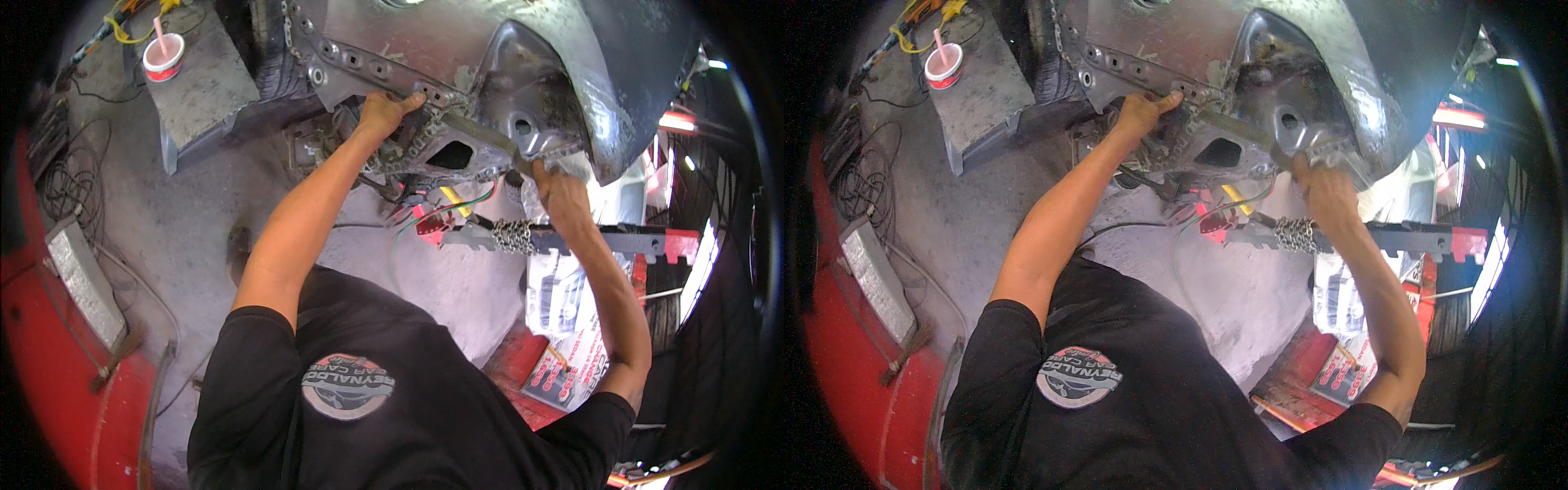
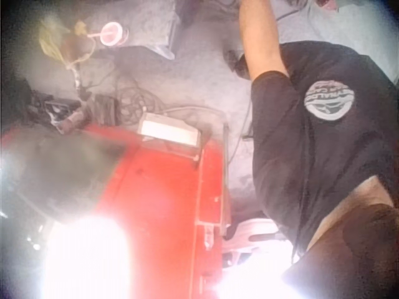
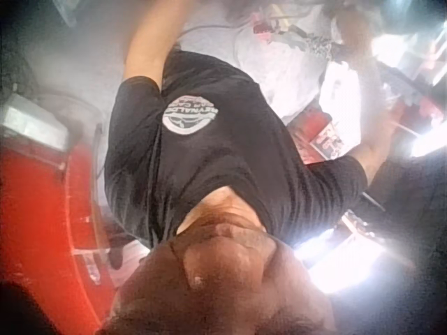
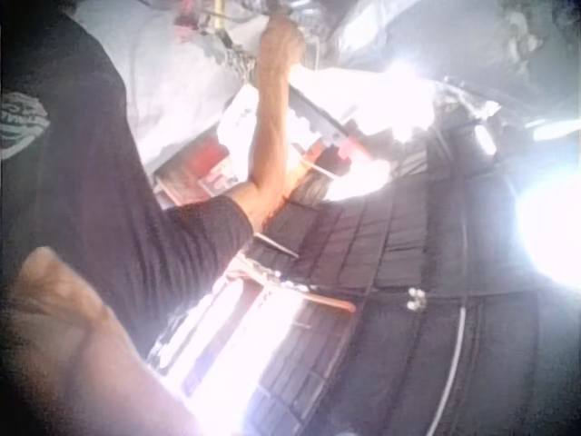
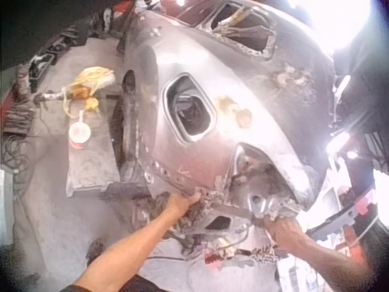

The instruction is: The person removes a metal panel from the front of a car, inspects the exposed frame, and repositions the panel. They use a pry bar to adjust the panel alignment and repeatedly check fitment along the edges.

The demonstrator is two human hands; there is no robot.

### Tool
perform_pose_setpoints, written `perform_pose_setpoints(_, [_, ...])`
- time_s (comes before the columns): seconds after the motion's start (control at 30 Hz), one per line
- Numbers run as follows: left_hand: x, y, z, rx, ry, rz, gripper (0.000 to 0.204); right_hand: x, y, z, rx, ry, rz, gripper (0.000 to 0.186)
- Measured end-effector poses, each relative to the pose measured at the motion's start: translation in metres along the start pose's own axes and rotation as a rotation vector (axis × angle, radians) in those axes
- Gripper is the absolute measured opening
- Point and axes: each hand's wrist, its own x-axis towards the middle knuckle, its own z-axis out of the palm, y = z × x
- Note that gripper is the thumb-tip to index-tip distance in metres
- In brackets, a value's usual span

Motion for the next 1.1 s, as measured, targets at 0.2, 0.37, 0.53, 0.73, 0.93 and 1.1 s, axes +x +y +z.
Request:
perform_pose_setpoints(0.2, [0.008,0.005,-0.008,0.103,-0.035,-0.224,0.061,-0.015,-0.013,-0.001,-0.099,0.216,-0.262,0.037])
perform_pose_setpoints(0.37, [0.011,0.002,-0.003,-0.078,0.038,0.036,0.062,-0.016,-0.009,0.004,-0.079,0.085,0.006,0.034])
perform_pose_setpoints(0.53, [0.007,0.008,-0.009,0.083,-0.002,-0.169,0.067,-0.03,-0.019,-0.004,-0.083,0.297,-0.309,0.031])
perform_pose_setpoints(0.73, [0.003,0.009,-0.002,0.085,0.055,-0.099,0.06,-0.009,0.006,0.015,-0.037,0.115,0.003,0.028])
perform_pose_setpoints(0.93, [0.002,0.021,-0.013,0.145,-0.001,-0.224,0.059,-0.022,-0.021,-0.016,-0.062,0.346,-0.337,0.024])
perform_pose_setpoints(1.1, [0.01,-0.016,0.001,0.012,0.075,-0.024,0.057,-0.003,-0.019,-0.008,-0.064,-0.009,0.029,0.032])
